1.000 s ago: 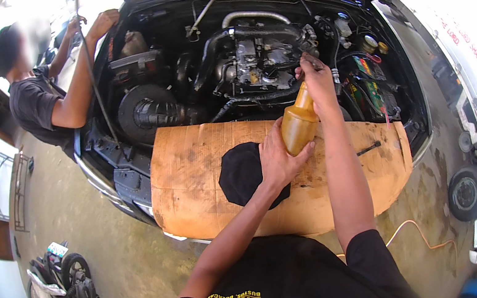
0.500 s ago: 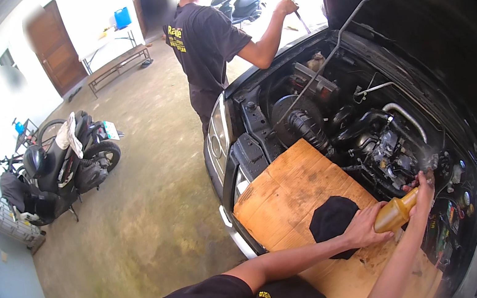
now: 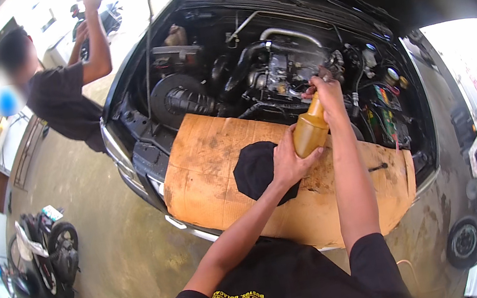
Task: The person cleans the engine bay of a car by wiping the cardboard cover and scrubbing engine components with a brush and cleaning solution. A coworker assists by rinsing the engine with a pressure washer.
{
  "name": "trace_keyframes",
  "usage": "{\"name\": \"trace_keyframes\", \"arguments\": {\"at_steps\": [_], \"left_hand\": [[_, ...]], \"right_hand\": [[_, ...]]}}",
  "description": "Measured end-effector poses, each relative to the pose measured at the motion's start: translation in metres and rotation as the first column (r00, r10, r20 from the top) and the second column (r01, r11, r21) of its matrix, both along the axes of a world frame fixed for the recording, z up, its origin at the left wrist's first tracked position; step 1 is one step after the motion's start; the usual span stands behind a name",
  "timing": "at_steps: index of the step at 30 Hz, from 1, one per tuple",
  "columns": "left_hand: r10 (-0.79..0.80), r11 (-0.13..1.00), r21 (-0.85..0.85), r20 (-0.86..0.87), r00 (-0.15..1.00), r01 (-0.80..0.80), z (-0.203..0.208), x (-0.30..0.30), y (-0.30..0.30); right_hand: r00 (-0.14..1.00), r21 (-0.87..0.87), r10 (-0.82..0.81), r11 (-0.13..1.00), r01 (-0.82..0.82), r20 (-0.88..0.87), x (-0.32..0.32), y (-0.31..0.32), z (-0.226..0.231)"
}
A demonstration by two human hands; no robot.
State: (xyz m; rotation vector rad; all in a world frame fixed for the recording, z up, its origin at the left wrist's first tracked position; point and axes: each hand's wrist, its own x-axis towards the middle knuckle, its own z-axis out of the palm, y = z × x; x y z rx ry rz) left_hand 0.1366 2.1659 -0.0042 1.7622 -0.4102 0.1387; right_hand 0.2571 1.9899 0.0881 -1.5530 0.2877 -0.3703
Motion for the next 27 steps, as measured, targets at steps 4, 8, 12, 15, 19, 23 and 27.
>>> {"name": "trace_keyframes", "arguments": {"at_steps": [4,8,12,15,19,23,27], "left_hand": [[-0.012,1.0,-0.012,-0.001,1.0,0.012,-0.001,0.002,-0.001],[-0.028,0.998,-0.053,-0.019,0.999,0.027,0.001,0.002,0.0],[-0.029,0.998,-0.051,-0.041,0.999,0.026,0.001,0.003,0.0],[-0.034,0.999,-0.041,-0.04,0.999,0.032,0.0,0.003,0.0],[-0.055,0.997,-0.061,-0.06,0.997,0.051,0.003,0.003,0.0],[-0.047,0.998,-0.03,-0.024,0.999,0.046,0.006,0.002,0.001],[-0.045,0.999,-0.031,-0.032,0.998,0.044,0.005,0.002,0.001]], "right_hand": [[0.997,-0.034,-0.074,0.997,0.075,0.029,0.002,0.007,0.001],[0.996,-0.011,-0.08,0.997,0.08,-0.037,0.003,0.012,0.003],[1.0,-0.106,-0.024,0.994,0.025,0.006,0.003,0.013,0.003],[0.999,-0.109,-0.037,0.993,0.039,0.018,0.003,0.011,-0.001],[0.998,-0.121,-0.058,0.991,0.061,0.028,0.005,0.009,-0.006],[0.987,-0.205,-0.138,0.972,0.118,-0.086,0.01,0.005,-0.007],[0.993,-0.156,-0.119,0.981,0.117,-0.002,0.008,0.008,-0.011]]}}
